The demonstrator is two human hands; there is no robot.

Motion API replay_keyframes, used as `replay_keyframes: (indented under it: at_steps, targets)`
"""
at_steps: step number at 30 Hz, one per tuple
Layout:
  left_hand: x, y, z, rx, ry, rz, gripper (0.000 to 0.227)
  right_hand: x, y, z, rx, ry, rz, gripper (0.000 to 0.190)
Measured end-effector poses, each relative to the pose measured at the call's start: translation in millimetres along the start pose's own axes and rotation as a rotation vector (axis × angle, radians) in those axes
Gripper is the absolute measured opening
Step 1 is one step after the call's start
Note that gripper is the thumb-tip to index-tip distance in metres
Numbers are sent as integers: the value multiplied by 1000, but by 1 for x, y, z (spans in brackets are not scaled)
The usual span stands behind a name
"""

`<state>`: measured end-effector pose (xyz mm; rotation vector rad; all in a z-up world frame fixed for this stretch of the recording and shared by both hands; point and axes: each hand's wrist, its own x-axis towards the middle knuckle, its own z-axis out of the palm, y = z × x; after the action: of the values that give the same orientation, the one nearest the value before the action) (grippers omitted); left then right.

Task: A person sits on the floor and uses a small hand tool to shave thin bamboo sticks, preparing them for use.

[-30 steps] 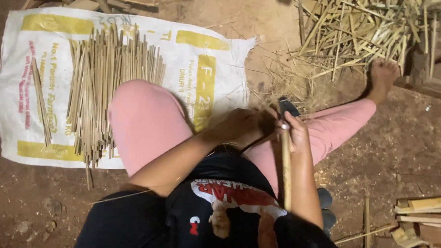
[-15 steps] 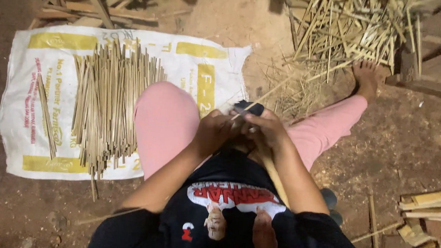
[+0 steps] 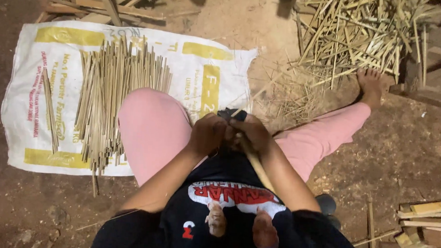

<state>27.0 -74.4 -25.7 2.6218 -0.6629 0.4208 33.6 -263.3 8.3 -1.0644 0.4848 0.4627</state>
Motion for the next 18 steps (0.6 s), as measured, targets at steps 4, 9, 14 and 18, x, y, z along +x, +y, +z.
replay_keyframes:
  at_steps: [4,9,14,18]
  targets:
    - [-1,9,-22,-220,-196,-315,20,10,-62,-31,-163,-36,-112,13]
    - [0,16,-37,-568,-321,-554,29,49,-116,-126,-36,102,-282,12]
    - [-10,4,15,-569,-69,-379,26,8,-45,-26,-145,85,-158,26]
    - [7,5,-3,-61,-66,8,10,-30,-58,28,-739,89,-67,36]
